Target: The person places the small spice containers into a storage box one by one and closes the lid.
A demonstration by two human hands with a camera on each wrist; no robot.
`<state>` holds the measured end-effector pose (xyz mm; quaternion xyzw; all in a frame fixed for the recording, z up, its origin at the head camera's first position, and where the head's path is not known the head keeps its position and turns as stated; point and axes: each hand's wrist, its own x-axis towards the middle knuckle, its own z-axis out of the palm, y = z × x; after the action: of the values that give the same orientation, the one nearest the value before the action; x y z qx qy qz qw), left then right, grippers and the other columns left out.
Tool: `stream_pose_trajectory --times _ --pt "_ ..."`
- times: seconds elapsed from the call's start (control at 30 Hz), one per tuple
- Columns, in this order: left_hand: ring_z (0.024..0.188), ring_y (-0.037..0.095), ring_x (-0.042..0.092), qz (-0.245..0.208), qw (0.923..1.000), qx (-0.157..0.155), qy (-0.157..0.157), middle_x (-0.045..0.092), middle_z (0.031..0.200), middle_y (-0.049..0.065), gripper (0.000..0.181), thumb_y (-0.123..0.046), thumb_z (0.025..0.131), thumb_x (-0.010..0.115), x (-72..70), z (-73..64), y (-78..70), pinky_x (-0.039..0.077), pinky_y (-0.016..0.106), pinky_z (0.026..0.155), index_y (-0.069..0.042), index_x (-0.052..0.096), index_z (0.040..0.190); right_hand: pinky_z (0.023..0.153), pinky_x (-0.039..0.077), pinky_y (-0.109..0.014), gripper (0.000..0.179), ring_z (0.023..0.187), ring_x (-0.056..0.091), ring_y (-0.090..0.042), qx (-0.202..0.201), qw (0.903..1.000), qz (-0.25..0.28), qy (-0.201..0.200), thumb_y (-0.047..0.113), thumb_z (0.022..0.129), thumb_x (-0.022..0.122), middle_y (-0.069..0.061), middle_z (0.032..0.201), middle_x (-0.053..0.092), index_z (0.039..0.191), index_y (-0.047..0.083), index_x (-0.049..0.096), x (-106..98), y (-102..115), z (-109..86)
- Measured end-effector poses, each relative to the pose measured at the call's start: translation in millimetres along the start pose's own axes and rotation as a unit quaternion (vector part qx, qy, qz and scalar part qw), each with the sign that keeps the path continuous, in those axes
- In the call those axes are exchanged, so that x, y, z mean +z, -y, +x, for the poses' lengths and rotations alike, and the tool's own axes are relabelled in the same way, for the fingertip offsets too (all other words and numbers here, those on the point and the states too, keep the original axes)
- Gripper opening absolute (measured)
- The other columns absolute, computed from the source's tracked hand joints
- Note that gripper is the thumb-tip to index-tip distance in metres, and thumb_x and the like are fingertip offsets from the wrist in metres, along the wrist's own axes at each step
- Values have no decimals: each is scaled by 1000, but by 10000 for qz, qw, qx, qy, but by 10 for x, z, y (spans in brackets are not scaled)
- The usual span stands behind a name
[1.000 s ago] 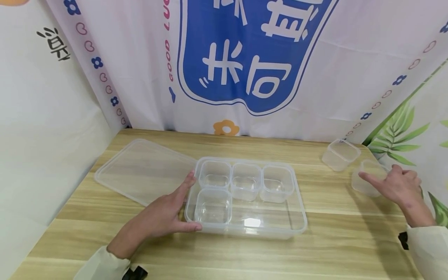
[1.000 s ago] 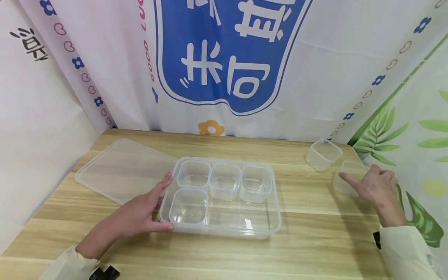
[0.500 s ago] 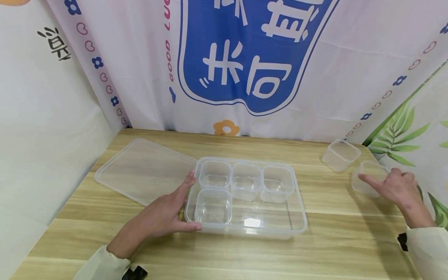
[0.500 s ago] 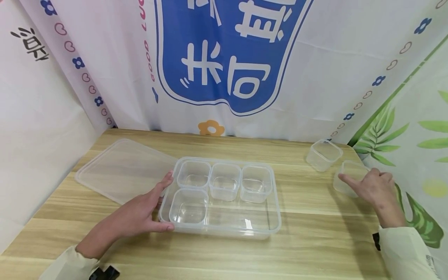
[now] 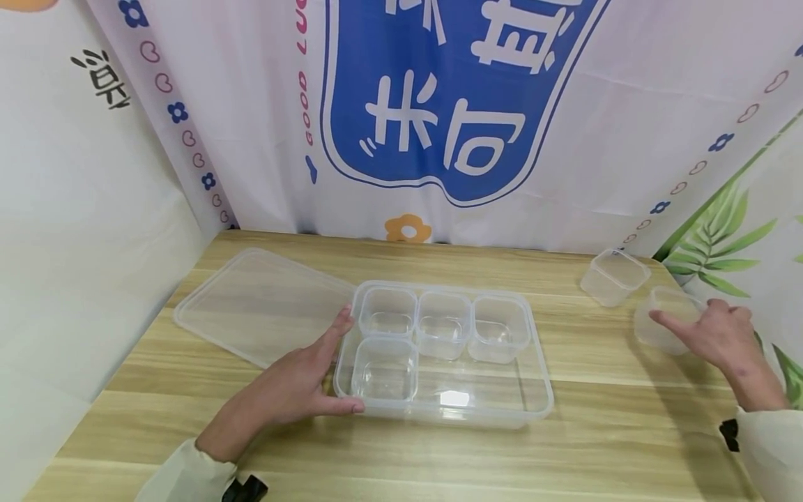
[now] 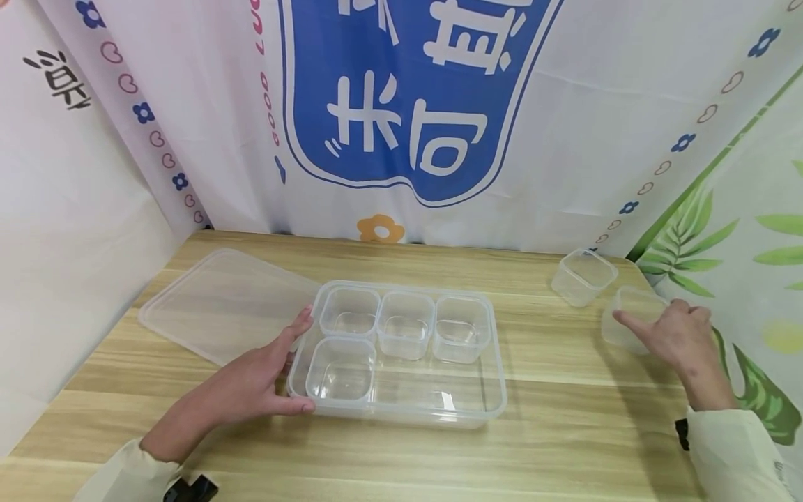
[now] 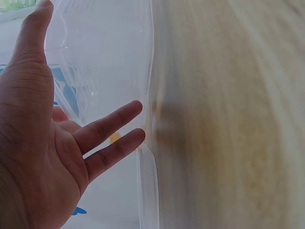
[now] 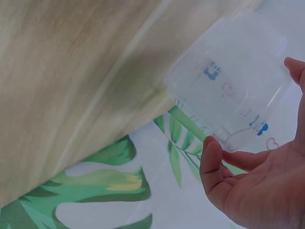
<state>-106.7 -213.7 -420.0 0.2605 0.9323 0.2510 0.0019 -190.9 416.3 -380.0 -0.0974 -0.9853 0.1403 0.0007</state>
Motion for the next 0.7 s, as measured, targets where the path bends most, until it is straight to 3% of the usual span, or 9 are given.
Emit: stream_pose_trajectory --times 0.37,0.7 --pt "121 42 60 17 10000 -41 1 27 166 13 133 -75 77 74 -5 4 -4 52 54 96 -13 -2 166 82 38 -78 110 116 23 -73 -171 9993 212 -263 58 97 60 -65 128 16 138 -35 19 -109 113 -77" --pt "120 41 61 -5 10000 -6 -42 26 166 13 133 -73 77 76 -3 0 -3 53 54 95 -13 -2 166 84 34 -80 105 119 23 -72 -742 9958 462 -254 50 97 65 -62 131 19 142 -33 18 -193 340 -223"
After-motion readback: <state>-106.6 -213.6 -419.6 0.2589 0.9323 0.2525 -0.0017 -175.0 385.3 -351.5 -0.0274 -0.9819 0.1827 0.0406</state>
